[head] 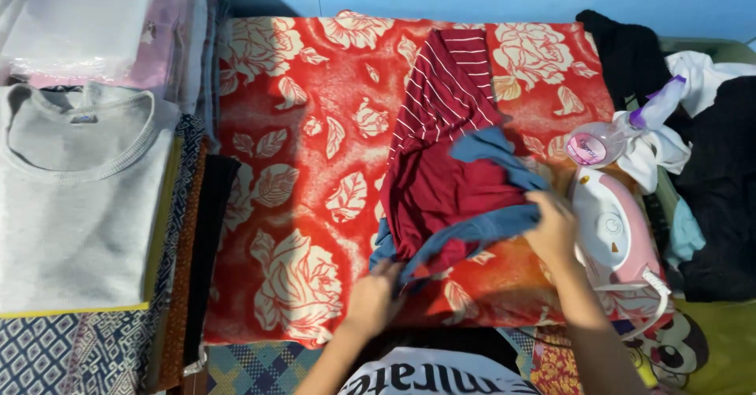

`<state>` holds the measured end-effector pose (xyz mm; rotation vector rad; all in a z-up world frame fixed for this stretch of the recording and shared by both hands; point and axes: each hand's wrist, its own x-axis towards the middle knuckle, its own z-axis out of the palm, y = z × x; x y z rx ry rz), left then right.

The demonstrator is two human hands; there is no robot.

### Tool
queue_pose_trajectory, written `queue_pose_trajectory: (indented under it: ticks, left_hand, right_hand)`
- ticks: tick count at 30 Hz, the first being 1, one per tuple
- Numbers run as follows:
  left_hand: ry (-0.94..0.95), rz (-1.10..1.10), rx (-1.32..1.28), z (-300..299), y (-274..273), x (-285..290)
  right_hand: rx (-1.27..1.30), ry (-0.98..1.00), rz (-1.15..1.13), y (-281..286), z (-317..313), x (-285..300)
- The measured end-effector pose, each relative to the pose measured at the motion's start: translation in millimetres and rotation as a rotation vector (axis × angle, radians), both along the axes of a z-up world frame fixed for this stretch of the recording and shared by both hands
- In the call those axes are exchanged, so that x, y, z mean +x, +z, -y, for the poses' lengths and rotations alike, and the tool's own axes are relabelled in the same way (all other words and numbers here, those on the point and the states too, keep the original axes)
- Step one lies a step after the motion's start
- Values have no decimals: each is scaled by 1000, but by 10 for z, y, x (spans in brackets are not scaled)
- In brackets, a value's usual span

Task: The person irons a red and blue striped shirt on a floral-patterned surface. They use a spray bottle to apply water to the shirt before ironing it with a pink and white iron.

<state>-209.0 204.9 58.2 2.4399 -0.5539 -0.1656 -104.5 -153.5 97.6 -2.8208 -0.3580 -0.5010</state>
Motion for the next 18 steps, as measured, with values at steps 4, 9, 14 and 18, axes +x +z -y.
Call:
queue_pose_trajectory:
  ticks: [4, 9, 14, 18]
  left_hand:
    - [73, 28, -448, -53, 363, 35]
    - [75, -39, -609, -112, 836, 218]
    - [-23, 172, 56, -725, 2071, 282]
    - [320, 887, -201, -1565, 2609, 375]
  right_hand:
    - [453, -196, 323, 61, 8, -736]
    - [712, -355, 371, 231, -63, -1029]
    - [374, -179, 317, 1220, 62, -1413]
    - [292, -142, 434, 2189, -55, -1590]
